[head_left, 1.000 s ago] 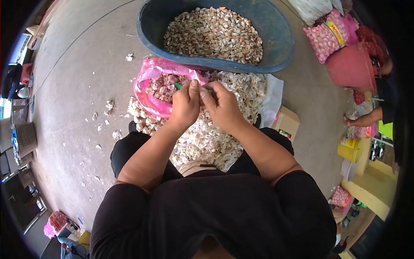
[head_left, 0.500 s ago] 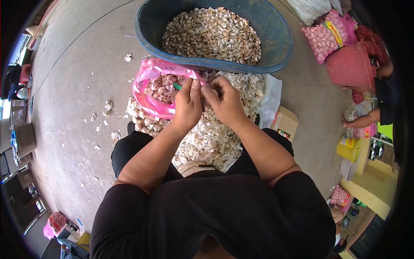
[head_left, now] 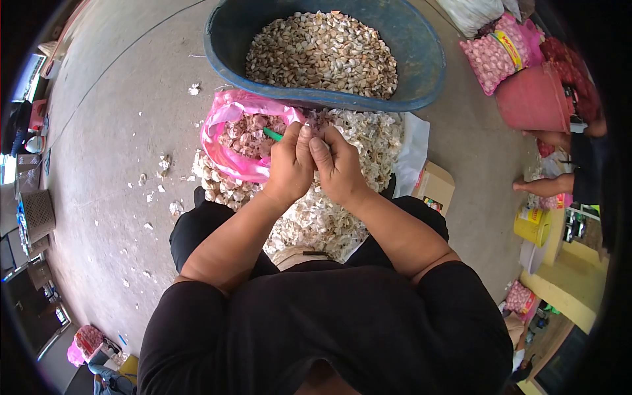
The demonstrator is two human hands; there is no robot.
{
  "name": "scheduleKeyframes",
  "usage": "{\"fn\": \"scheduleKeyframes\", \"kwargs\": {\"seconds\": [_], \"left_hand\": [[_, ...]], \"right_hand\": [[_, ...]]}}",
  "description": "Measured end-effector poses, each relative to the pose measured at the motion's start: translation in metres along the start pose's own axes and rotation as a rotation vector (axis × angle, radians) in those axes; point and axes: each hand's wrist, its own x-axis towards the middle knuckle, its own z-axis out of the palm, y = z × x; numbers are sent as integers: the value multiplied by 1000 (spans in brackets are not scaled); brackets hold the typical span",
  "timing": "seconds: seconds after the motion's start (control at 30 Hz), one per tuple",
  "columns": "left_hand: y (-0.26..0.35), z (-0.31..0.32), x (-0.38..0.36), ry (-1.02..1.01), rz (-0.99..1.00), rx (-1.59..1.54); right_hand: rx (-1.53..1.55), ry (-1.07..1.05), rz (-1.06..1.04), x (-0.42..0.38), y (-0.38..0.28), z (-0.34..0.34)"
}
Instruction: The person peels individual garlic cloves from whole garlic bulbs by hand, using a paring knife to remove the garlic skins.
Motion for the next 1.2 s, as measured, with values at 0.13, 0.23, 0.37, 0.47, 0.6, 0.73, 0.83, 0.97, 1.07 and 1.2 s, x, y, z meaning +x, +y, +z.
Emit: {"fn": "scheduleKeyframes", "kwargs": {"seconds": [0.13,0.23,0.37,0.47,0.6,0.73,0.83,0.97,1.07,1.2], "left_hand": [[5,9,-4,111,28,-142],[-4,7,2,161,8,-235],[-4,7,11,164,-158,-369],[-7,6,10,143,-194,-339],[-10,11,3,30,37,62],[-5,-3,7,-56,-397,-447],[-12,9,8,93,-143,-385],[-15,12,7,39,-8,-228],[-8,8,7,-50,-46,-219],[-3,1,7,-142,-355,-405]], "right_hand": [[-39,91,-82,0,-1,1],[265,96,213,6,-17,-2],[747,0,555,8,-2,-5],[181,179,128,10,5,3],[-209,211,-115,8,5,1],[253,120,246,14,11,-4],[44,79,151,12,10,-8],[-140,100,-13,2,6,0],[-19,103,-23,3,1,-3],[132,50,106,11,16,-11]]}}
